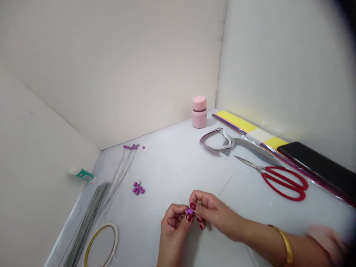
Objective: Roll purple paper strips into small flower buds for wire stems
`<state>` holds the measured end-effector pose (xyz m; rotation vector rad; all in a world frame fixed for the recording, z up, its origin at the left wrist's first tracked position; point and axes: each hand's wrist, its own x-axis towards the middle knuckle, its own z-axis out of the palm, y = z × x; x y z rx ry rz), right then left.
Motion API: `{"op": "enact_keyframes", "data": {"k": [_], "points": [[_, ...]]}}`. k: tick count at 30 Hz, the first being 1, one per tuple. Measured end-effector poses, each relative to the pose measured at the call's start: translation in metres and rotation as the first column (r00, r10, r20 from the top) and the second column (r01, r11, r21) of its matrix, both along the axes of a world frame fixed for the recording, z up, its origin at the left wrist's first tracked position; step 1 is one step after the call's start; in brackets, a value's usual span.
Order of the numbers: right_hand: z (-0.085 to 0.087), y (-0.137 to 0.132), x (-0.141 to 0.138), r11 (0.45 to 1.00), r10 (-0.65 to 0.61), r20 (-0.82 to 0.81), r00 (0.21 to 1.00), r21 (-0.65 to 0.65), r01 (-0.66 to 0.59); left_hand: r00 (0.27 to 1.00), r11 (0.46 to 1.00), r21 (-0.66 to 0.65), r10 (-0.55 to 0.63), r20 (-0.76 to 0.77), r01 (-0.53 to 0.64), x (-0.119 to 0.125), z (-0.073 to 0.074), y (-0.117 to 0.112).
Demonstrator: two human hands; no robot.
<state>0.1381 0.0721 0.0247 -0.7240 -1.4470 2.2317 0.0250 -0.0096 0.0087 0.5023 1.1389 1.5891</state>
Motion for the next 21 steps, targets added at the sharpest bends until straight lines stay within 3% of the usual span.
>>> {"op": "enact_keyframes", "data": {"k": [3,6,12,15,21], "points": [[0.0,0.0,-0.001,0.998,0.005,-0.019,1.0,-0.056,-0.006,0.992,1.0,-0.007,-0.03,0.119,0.031,-0.002,-0.006,0.0],[-0.003,0.001,-0.003,1.0,-0.018,-0.009,1.0,-0.007,0.018,0.988,0.999,-0.021,-0.038,0.153,0.042,-0.005,-0.009,0.0],[-0.009,0.002,-0.002,0.991,-0.062,0.012,0.998,0.121,0.06,0.999,0.989,-0.145,-0.029,-0.035,0.024,-0.01,-0.012,0.003],[-0.009,0.001,-0.003,0.992,-0.053,0.012,0.998,0.114,0.052,0.993,0.991,-0.133,-0.025,-0.116,0.009,-0.01,-0.014,0.004],[-0.008,0.003,-0.004,0.998,0.001,0.003,1.0,0.063,-0.001,0.999,0.993,-0.105,-0.051,0.017,0.053,-0.009,-0.012,0.003]]}}
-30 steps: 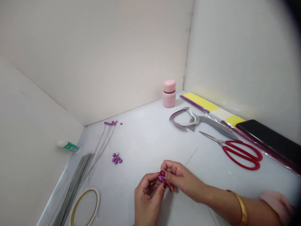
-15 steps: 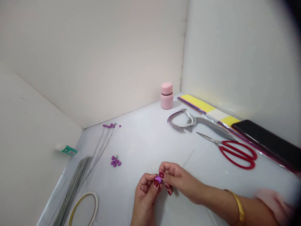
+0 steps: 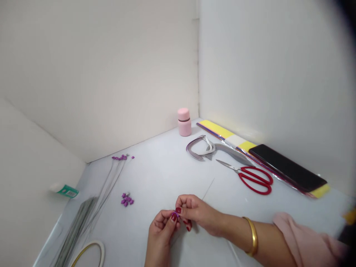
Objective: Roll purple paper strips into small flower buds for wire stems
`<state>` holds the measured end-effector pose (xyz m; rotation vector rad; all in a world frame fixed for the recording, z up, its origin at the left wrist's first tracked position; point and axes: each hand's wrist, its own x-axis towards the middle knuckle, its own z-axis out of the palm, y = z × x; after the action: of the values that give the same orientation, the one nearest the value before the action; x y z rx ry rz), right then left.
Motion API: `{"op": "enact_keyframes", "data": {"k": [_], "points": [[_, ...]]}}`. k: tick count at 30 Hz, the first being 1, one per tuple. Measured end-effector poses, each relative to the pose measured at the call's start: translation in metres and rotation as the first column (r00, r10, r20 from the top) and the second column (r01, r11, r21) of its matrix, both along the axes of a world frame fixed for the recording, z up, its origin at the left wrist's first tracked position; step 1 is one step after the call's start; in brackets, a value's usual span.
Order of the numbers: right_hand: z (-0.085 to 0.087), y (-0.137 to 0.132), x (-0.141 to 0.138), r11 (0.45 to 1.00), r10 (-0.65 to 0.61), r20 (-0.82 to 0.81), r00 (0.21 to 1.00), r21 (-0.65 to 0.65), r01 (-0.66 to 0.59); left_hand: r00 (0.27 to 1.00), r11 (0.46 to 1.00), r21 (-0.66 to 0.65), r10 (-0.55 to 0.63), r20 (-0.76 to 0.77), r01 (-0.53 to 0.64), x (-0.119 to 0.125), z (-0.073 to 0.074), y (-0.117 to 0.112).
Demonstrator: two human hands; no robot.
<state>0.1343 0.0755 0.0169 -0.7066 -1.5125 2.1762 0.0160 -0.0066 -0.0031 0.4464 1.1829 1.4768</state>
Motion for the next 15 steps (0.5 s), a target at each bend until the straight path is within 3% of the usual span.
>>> {"op": "enact_keyframes", "data": {"k": [6,9,12,15], "points": [[-0.004,-0.002,-0.001,0.992,-0.012,0.052,0.999,0.123,0.005,1.0,1.0,0.012,0.008,0.002,-0.008,0.0,0.004,-0.001],[0.0,0.004,-0.002,0.966,-0.109,0.113,0.988,0.245,0.079,1.0,0.999,0.026,0.02,-0.003,-0.02,-0.001,0.008,-0.002],[0.013,0.022,0.013,0.877,-0.314,0.157,0.936,0.425,0.223,0.999,0.998,0.038,0.043,0.005,-0.043,-0.002,0.011,-0.004],[0.026,0.044,0.057,0.704,-0.515,0.176,0.839,0.645,0.297,0.998,0.997,0.046,0.057,0.018,-0.058,-0.003,0.012,-0.006]]}}
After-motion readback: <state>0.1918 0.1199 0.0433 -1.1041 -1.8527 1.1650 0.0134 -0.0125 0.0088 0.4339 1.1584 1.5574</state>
